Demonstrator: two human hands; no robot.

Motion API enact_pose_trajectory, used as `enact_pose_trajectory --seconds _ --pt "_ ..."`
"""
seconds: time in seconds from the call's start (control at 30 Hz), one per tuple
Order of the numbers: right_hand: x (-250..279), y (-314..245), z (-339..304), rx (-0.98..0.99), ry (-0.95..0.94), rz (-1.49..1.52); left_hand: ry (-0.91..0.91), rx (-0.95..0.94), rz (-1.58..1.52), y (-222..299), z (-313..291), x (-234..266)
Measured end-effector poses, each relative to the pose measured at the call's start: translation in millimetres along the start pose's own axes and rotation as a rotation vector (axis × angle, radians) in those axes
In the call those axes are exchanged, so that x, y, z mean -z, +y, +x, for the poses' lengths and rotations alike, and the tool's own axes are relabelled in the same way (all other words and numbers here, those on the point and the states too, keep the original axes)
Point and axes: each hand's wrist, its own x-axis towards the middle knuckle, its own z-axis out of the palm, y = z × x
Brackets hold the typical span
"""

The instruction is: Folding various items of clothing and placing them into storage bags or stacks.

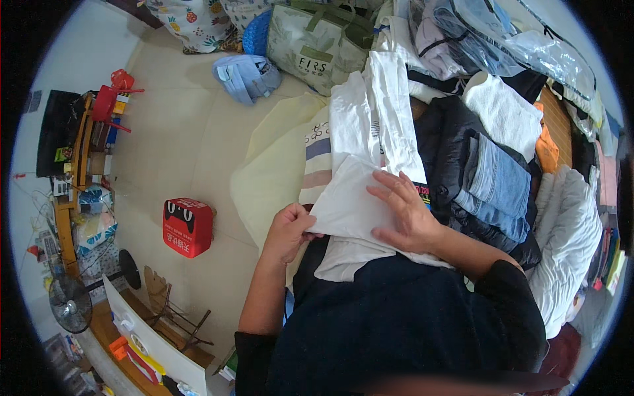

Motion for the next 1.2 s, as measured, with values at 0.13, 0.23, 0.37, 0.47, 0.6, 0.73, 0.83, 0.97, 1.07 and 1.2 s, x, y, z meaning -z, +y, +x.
enact_pose_trajectory --seconds 0.13,0.23,0.37,0.47,0.6,0.73,0.83,0.97,1.07,1.2 --pt "-26.4 23.5 0.3 -0.012 0.083 -0.141 0.097 0.014 -0.201 2.9 -6.8 -16.2" --pt "-30.4 18.8 5.4 -0.037 0.047 -0.308 -0.050 0.187 -0.340 0.1 -2.6 -21.3" --pt "-27.1 13.1 9.6 -0.064 -0.022 -0.376 -0.018 0.141 -0.160 -4.7 -0.5 -18.9" --pt "-26.9 12.9 6.6 -0.041 -0.002 -0.318 0.080 0.064 -0.106 6.9 -8.0 -31.6" --pt "-8.5 -2.6 0.2 0.023 0.102 -0.286 0.107 -0.263 0.336 23.1 -8.5 -52.4" --pt "-2.7 1.7 -19.3 -0.070 0.338 0.304 0.038 -0.495 0.599 35.7 -9.1 -104.7" --pt "-3.0 22.5 -24.8 -0.533 0.461 0.991 -0.170 -0.777 1.033 18.6 -4.2 -143.8" --pt "2.2 42.3 -28.1 -0.676 0.399 1.279 -0.456 -0.782 1.129 -12.2 10.7 -150.6" --pt "6.4 50.0 -20.8 -0.644 0.287 1.014 -0.459 -0.820 1.100 -12.2 10.0 -149.2" --pt "18.6 17.1 11.4 -0.372 0.292 0.393 -0.562 -0.705 1.100 -11.4 10.7 -148.4"
